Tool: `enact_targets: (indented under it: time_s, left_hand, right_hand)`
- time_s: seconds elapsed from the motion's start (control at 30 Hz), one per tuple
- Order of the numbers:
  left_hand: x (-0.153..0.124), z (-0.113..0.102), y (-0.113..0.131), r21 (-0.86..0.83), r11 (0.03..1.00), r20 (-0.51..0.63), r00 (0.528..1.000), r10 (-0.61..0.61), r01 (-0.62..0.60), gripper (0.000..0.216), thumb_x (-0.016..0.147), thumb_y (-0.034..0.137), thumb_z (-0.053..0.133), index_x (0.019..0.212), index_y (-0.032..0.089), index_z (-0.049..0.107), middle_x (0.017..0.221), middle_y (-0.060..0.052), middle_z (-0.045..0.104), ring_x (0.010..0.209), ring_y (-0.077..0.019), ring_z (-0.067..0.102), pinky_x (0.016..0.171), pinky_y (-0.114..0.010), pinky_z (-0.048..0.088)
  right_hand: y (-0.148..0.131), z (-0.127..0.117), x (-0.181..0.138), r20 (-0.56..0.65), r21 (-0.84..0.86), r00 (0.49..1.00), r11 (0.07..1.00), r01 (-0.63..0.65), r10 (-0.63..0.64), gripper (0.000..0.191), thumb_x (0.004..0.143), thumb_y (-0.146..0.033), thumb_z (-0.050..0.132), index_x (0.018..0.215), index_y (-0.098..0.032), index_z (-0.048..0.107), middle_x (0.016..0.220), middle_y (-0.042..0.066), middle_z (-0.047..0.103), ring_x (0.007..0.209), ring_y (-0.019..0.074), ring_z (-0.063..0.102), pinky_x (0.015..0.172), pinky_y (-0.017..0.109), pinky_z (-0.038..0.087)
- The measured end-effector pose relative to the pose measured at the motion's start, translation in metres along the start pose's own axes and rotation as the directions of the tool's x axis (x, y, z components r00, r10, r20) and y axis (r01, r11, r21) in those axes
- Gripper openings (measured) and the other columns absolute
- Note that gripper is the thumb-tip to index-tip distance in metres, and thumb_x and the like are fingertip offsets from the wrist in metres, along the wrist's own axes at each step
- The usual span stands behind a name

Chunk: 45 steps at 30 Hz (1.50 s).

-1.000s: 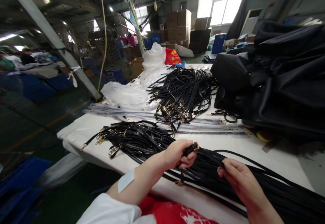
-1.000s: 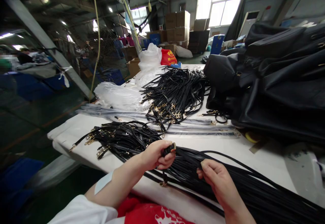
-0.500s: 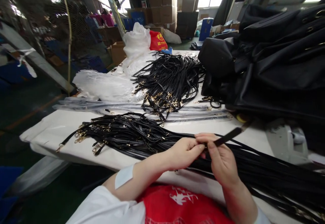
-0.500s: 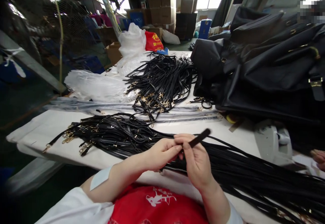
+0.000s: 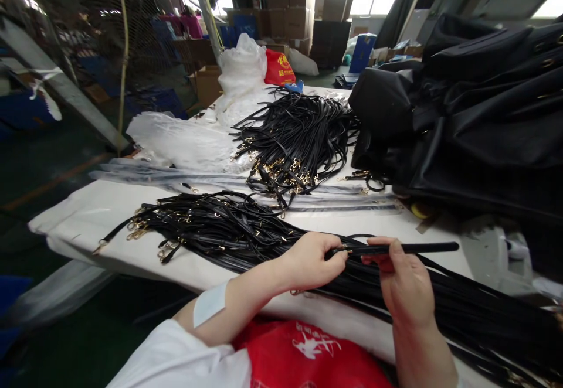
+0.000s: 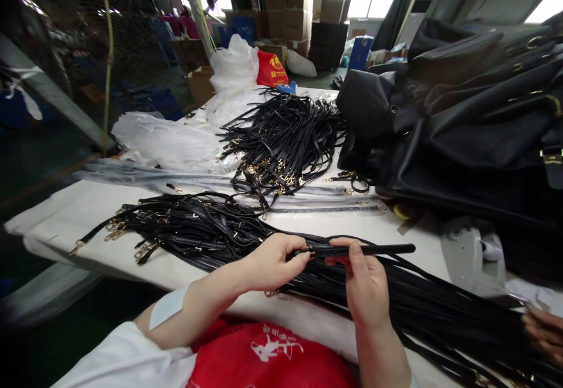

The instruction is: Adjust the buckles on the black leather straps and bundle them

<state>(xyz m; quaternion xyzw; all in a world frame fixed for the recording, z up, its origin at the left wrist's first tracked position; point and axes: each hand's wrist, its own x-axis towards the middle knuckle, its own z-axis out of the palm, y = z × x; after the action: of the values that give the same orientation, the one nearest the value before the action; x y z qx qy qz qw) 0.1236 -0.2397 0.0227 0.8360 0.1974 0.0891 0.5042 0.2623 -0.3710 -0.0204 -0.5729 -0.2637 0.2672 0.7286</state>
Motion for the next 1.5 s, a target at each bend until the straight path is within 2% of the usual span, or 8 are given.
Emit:
enact_targets:
  time_s: [0.23, 0.5, 0.7, 0.87, 1.0, 1.2, 1.33, 1.5]
  left_hand:
    - [0.001, 0.001, -0.005, 0.044, 0.999, -0.025, 1.0, 0.009, -0.008, 0.022, 0.084, 0.029, 0.05, 0.07, 0.016, 0.061, 0.064, 0.003, 0.053, 0.061, -0.0118, 0.046, 0.054, -0.023, 0.03]
    - [0.004, 0.001, -0.005, 0.052, 0.999, 0.0, 1.0, -0.009, 0.009, 0.024, 0.084, 0.031, 0.049, 0.069, 0.016, 0.06, 0.061, 0.004, 0.047, 0.06, -0.0118, 0.043, 0.052, -0.023, 0.029]
    - [0.002, 0.002, -0.005, 0.036, 0.999, 0.004, 1.0, -0.013, 0.013, 0.024, 0.085, 0.03, 0.05, 0.067, 0.016, 0.057, 0.061, 0.004, 0.047, 0.059, -0.0106, 0.042, 0.052, -0.022, 0.028]
    - [0.001, 0.001, -0.005, 0.011, 1.0, 0.029, 0.999, -0.019, 0.019, 0.022, 0.084, 0.03, 0.05, 0.069, 0.016, 0.058, 0.06, 0.005, 0.046, 0.058, -0.0098, 0.042, 0.052, -0.022, 0.029]
    - [0.002, 0.001, -0.003, 0.025, 1.0, 0.017, 1.0, -0.017, 0.016, 0.023, 0.084, 0.03, 0.051, 0.066, 0.016, 0.055, 0.059, 0.005, 0.043, 0.057, -0.0092, 0.04, 0.051, -0.022, 0.028]
    - [0.004, 0.006, -0.003, 0.116, 0.993, -0.022, 0.999, -0.024, 0.026, 0.026, 0.082, 0.028, 0.05, 0.059, 0.018, 0.045, 0.053, 0.006, 0.038, 0.052, -0.009, 0.035, 0.048, -0.024, 0.023]
    - [0.005, 0.006, -0.003, 0.094, 0.995, 0.012, 1.0, -0.028, 0.027, 0.025, 0.083, 0.027, 0.048, 0.06, 0.018, 0.045, 0.053, 0.006, 0.039, 0.052, -0.0091, 0.036, 0.049, -0.023, 0.024]
    - [0.002, 0.01, -0.001, 0.147, 0.989, -0.009, 1.0, -0.013, 0.014, 0.025, 0.084, 0.027, 0.049, 0.061, 0.019, 0.045, 0.052, 0.006, 0.041, 0.049, -0.0092, 0.037, 0.048, -0.024, 0.023]
  right_hand:
    - [0.007, -0.003, -0.001, 0.018, -0.1, 1.0, 0.995, 0.02, -0.018, 0.037, 0.097, -0.049, 0.055, 0.095, -0.018, 0.075, 0.079, 0.006, 0.076, 0.074, 0.022, 0.07, 0.072, 0.034, 0.055]
    - [0.017, -0.013, -0.004, 0.001, -0.233, 0.987, 0.96, 0.158, -0.162, 0.039, 0.097, -0.051, 0.053, 0.097, -0.018, 0.074, 0.095, 0.01, 0.076, 0.086, 0.0264, 0.071, 0.08, 0.039, 0.057]
    - [0.015, -0.013, -0.004, -0.007, -0.203, 0.986, 0.966, 0.162, -0.167, 0.039, 0.098, -0.049, 0.051, 0.097, -0.018, 0.075, 0.093, 0.009, 0.076, 0.084, 0.0252, 0.072, 0.078, 0.038, 0.057]
    - [0.017, -0.014, -0.002, -0.009, -0.251, 0.981, 0.951, 0.183, -0.191, 0.042, 0.098, -0.05, 0.05, 0.096, -0.016, 0.075, 0.093, 0.01, 0.077, 0.086, 0.026, 0.073, 0.079, 0.039, 0.059]
    - [0.014, -0.013, -0.004, 0.026, -0.347, 0.965, 0.903, 0.254, -0.261, 0.038, 0.1, -0.045, 0.049, 0.096, -0.018, 0.076, 0.093, 0.009, 0.077, 0.084, 0.0241, 0.073, 0.076, 0.036, 0.059]
    - [-0.001, -0.004, -0.013, 0.15, -0.521, 0.932, 0.774, 0.359, -0.33, 0.033, 0.102, -0.034, 0.048, 0.095, -0.021, 0.078, 0.096, 0.006, 0.078, 0.091, 0.0212, 0.073, 0.083, 0.031, 0.057]
    - [-0.004, -0.002, -0.011, 0.146, -0.477, 0.957, 0.83, 0.289, -0.25, 0.036, 0.101, -0.038, 0.049, 0.091, -0.021, 0.079, 0.089, 0.006, 0.079, 0.085, 0.0213, 0.075, 0.079, 0.03, 0.058]
    - [0.007, -0.008, -0.008, 0.078, -0.295, 0.997, 0.954, 0.047, -0.025, 0.039, 0.098, -0.047, 0.055, 0.089, -0.018, 0.078, 0.074, 0.005, 0.078, 0.068, 0.0201, 0.074, 0.069, 0.029, 0.06]
